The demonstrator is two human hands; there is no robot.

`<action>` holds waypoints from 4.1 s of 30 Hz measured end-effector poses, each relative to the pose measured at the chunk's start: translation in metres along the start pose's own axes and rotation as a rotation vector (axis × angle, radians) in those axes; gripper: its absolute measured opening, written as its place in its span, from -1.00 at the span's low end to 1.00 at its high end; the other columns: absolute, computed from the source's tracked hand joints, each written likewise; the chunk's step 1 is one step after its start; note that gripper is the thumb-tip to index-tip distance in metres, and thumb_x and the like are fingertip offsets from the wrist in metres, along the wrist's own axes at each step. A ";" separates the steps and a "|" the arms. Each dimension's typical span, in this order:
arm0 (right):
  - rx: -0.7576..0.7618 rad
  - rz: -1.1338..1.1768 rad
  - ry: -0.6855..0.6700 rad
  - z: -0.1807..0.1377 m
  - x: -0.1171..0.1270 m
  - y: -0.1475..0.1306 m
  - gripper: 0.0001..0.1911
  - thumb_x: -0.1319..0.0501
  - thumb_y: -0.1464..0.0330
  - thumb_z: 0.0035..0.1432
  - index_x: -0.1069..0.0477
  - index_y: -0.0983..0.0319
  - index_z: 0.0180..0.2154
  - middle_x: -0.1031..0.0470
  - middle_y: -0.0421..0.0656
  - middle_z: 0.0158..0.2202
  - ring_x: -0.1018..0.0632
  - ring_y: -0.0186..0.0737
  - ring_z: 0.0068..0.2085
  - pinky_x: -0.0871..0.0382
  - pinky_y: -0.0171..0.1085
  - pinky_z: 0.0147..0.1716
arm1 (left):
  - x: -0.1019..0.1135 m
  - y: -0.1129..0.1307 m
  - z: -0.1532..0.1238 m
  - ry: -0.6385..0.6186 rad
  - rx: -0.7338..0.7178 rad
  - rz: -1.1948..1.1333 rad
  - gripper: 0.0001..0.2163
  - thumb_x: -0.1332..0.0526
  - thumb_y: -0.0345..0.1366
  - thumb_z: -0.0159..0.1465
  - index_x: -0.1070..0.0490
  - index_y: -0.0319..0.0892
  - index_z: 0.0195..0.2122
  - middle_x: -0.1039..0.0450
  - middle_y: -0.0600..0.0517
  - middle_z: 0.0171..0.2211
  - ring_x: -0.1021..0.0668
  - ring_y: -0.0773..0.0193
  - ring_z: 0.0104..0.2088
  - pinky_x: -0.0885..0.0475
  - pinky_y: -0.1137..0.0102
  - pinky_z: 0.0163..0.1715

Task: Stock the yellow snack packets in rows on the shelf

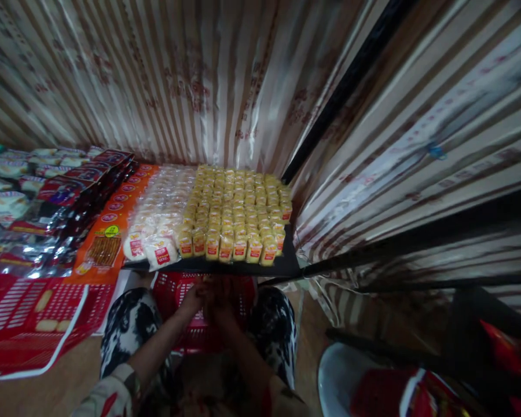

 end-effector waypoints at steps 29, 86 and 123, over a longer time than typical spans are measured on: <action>0.168 0.778 0.110 -0.054 0.115 -0.104 -0.48 -0.33 0.18 -0.18 -0.37 0.23 -0.14 -0.52 -0.06 -0.17 -0.54 -0.14 -0.18 -0.40 -0.19 -0.16 | -0.029 0.190 -0.079 -0.139 -0.463 0.141 -0.54 -0.25 -0.14 -0.09 -0.35 -0.24 -0.17 -0.43 0.06 -0.45 -0.46 0.31 -0.48 -0.36 0.41 -0.43; 0.275 0.190 0.538 0.081 0.234 -0.125 -0.25 0.21 0.02 0.16 -0.11 0.42 0.17 -0.11 0.01 0.22 -0.10 -0.18 0.25 0.14 -0.18 0.22 | -0.204 0.332 0.025 0.135 -0.968 1.094 -0.76 -0.17 -0.35 0.11 -0.42 -0.20 -0.17 -0.19 -0.14 0.13 -0.05 -0.03 0.23 -0.08 0.12 0.13; 0.326 0.193 0.543 0.104 0.236 -0.135 -0.28 0.26 0.02 0.21 -0.11 0.36 0.19 -0.09 -0.02 0.23 -0.06 -0.20 0.26 0.15 -0.19 0.23 | -0.224 0.343 0.030 -0.139 -1.184 1.408 -0.80 -0.11 -0.36 0.13 -0.50 -0.17 -0.30 -0.49 -0.07 -0.20 -0.28 0.03 0.08 -0.07 0.08 0.11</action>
Point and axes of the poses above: each hand's wrist, its own z-axis towards the middle knuckle, its own x-axis out of the back of the hand, y = z × x, the point moved 7 cm from there along z, towards the middle knuckle
